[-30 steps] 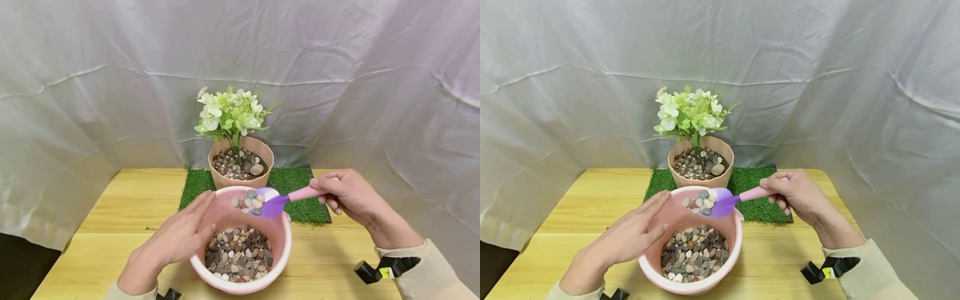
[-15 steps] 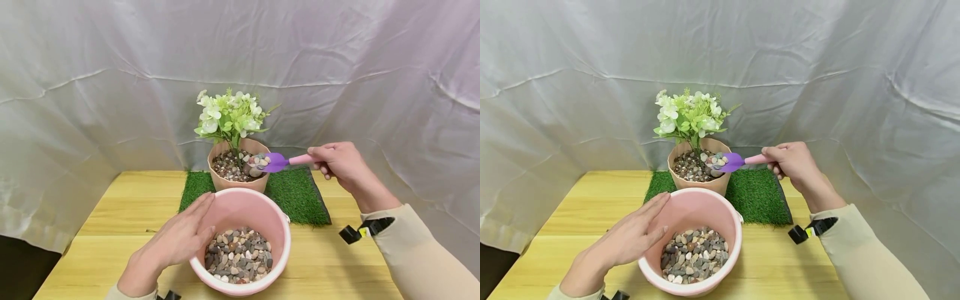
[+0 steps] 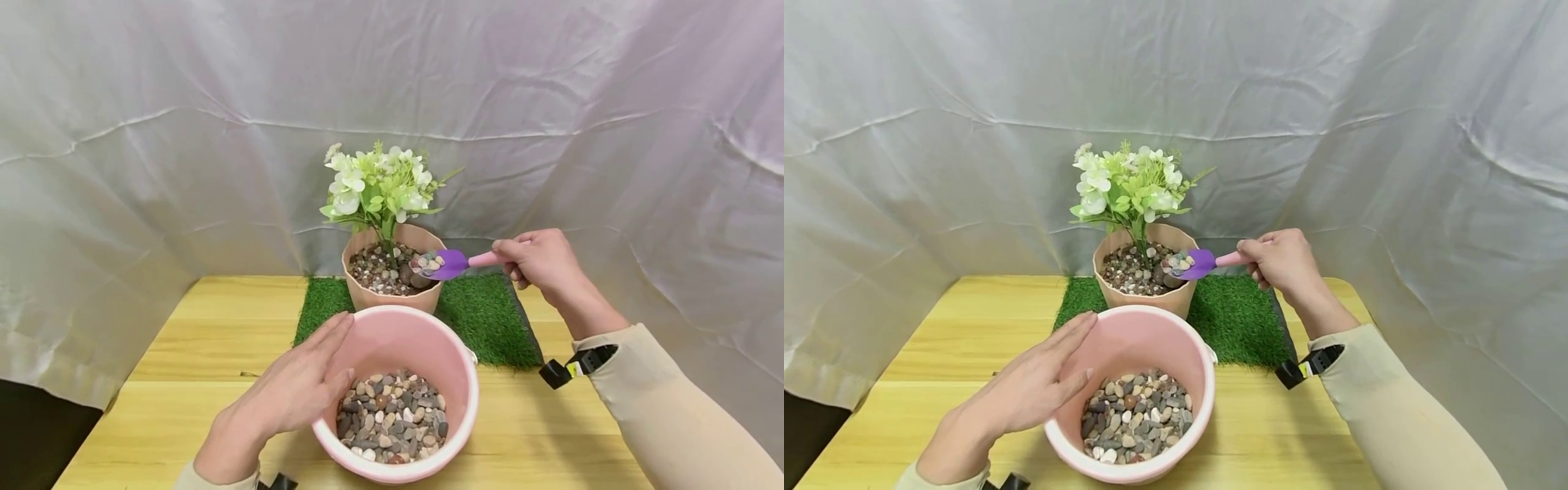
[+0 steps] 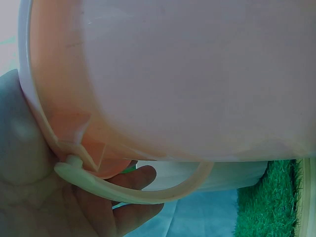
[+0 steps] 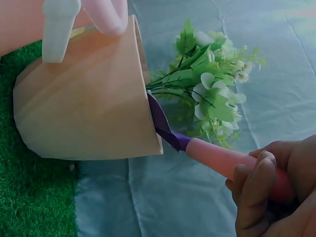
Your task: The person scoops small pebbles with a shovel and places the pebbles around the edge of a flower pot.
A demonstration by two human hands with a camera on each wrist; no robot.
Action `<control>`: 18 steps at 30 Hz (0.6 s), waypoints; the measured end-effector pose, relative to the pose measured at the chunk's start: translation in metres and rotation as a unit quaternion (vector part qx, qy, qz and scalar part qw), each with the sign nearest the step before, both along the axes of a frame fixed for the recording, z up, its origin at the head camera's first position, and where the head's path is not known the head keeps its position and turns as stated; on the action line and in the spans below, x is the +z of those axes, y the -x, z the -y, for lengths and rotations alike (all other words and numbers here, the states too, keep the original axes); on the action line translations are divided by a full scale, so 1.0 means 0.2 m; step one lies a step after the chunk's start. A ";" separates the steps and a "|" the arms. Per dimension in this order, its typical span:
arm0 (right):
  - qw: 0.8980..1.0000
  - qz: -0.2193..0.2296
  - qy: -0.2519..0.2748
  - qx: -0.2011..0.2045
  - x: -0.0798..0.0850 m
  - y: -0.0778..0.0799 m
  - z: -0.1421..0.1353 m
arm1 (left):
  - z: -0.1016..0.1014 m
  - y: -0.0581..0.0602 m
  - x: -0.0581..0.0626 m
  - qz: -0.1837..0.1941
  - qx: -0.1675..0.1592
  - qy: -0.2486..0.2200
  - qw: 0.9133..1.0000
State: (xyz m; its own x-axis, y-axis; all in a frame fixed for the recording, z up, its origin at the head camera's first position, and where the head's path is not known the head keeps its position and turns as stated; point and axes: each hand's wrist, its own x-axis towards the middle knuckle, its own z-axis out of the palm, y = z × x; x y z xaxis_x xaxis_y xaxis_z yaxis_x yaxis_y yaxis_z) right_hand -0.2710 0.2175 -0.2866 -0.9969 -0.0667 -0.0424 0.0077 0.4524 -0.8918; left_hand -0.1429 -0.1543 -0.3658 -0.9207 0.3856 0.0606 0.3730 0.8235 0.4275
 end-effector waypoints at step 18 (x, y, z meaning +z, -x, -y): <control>0.999 -0.010 -0.011 -0.032 0.03 0.03 -0.01 | 0.00 0.00 0.00 0.000 -0.001 -0.003 1.000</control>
